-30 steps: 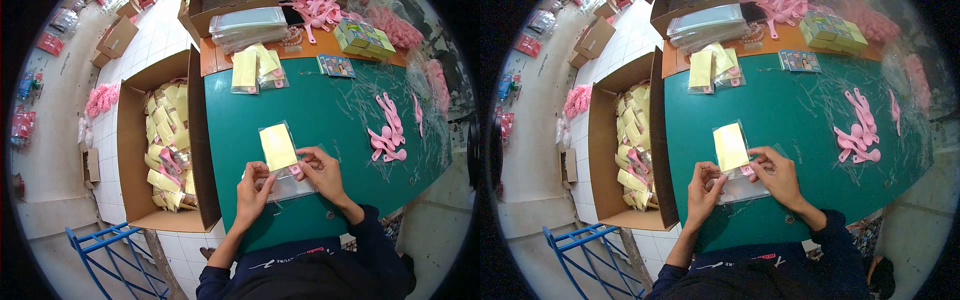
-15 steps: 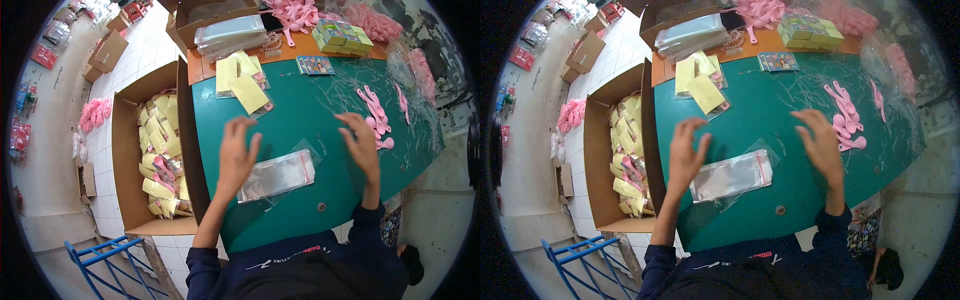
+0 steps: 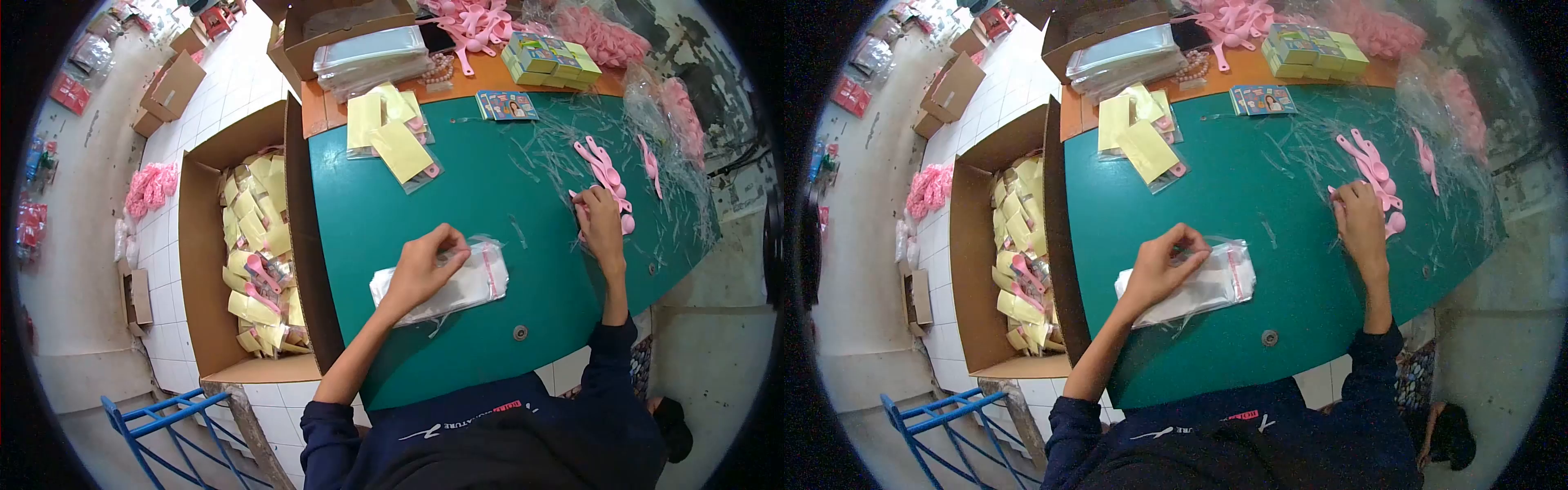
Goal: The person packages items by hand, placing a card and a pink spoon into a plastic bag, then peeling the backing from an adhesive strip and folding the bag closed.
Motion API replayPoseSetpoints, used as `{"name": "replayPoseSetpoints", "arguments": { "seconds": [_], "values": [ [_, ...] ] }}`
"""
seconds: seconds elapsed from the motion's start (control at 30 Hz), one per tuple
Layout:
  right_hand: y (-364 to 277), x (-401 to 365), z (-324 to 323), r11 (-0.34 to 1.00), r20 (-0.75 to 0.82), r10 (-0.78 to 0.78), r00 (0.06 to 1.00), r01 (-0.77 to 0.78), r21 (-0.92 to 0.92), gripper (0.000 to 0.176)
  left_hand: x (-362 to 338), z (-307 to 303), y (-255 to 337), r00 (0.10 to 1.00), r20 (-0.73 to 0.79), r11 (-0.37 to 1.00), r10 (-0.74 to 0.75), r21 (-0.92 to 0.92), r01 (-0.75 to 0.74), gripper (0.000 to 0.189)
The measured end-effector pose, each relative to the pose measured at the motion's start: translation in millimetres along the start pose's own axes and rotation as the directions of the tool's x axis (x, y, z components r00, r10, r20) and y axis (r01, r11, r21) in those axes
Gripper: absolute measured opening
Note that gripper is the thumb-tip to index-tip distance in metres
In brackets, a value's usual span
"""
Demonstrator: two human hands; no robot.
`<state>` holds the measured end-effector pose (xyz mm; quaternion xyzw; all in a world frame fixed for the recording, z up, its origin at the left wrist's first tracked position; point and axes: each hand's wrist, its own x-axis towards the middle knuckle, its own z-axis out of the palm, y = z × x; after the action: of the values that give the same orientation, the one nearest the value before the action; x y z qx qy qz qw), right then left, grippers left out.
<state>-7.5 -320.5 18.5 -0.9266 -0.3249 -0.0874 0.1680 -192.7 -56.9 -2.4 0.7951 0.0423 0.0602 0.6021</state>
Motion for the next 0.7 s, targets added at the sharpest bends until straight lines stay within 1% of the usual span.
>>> {"name": "replayPoseSetpoints", "arguments": {
  "seconds": [0.07, 0.17, 0.2, 0.27, 0.3, 0.4, 0.5, 0.53, 0.57, 0.6, 0.63, 0.7],
  "values": [
    [-2.2, 2.5, -3.2, 0.995, -0.065, -0.015, 0.998, 0.021, 0.100, 0.015, -0.3, -1.8, -2.6, 0.996, 0.010, 0.959, -0.083, -0.270, 0.083, 0.017],
    [-16.1, 10.7, -33.2, 0.922, -0.092, 0.196, 0.976, -0.151, 0.356, 0.012, -4.5, -9.8, 7.0, 0.982, 0.095, 0.882, -0.164, -0.431, 0.189, 0.017],
    [-18.8, 12.6, -43.6, 0.925, -0.069, 0.179, 0.981, -0.144, 0.353, 0.010, -6.4, -11.4, 7.8, 0.979, 0.099, 0.869, -0.177, -0.451, 0.203, 0.018],
    [-5.7, 7.4, -45.1, 0.991, 0.026, 0.039, 0.999, -0.042, 0.130, 0.011, -10.6, -13.8, 8.8, 0.972, 0.116, 0.842, -0.202, -0.487, 0.233, 0.020],
    [0.4, 4.9, -44.3, 1.000, 0.086, -0.023, 0.996, 0.021, 0.019, 0.011, -12.3, -15.0, 8.9, 0.975, 0.112, 0.850, -0.192, -0.478, 0.222, 0.021],
    [8.6, -3.1, -23.2, 0.972, 0.120, -0.031, 0.992, 0.058, -0.229, 0.013, -14.0, -18.6, 10.2, 0.980, 0.103, 0.866, -0.172, -0.459, 0.200, 0.022],
    [18.9, 1.3, -26.8, 0.991, 0.053, -0.108, 0.993, 0.111, -0.074, 0.018, -14.9, -21.3, 12.2, 0.976, 0.103, 0.862, -0.193, -0.457, 0.219, 0.022],
    [19.7, 2.7, -31.0, 0.988, 0.010, 0.003, 1.000, -0.005, 0.153, 0.018, -15.2, -21.0, 11.0, 0.973, 0.107, 0.856, -0.206, -0.463, 0.232, 0.022],
    [21.1, 3.4, -40.3, 0.921, -0.005, 0.122, 0.993, -0.111, 0.373, 0.018, -15.4, -20.1, 10.4, 0.969, 0.113, 0.848, -0.218, -0.469, 0.245, 0.022],
    [19.1, 4.5, -50.5, 0.794, 0.008, 0.241, 0.970, -0.202, 0.573, 0.018, -15.4, -19.2, 11.3, 0.965, 0.125, 0.831, -0.231, -0.490, 0.262, 0.022],
    [4.8, 5.6, -58.4, 0.663, 0.058, 0.226, 0.972, -0.197, 0.722, 0.018, -15.4, -18.5, 13.5, 0.960, 0.139, 0.814, -0.243, -0.509, 0.280, 0.022],
    [-25.0, 5.5, -64.9, 0.326, 0.142, 0.174, 0.974, -0.193, 0.925, 0.018, -15.7, -17.0, 15.9, 0.958, 0.164, 0.798, -0.237, -0.529, 0.288, 0.023]
  ]
}}
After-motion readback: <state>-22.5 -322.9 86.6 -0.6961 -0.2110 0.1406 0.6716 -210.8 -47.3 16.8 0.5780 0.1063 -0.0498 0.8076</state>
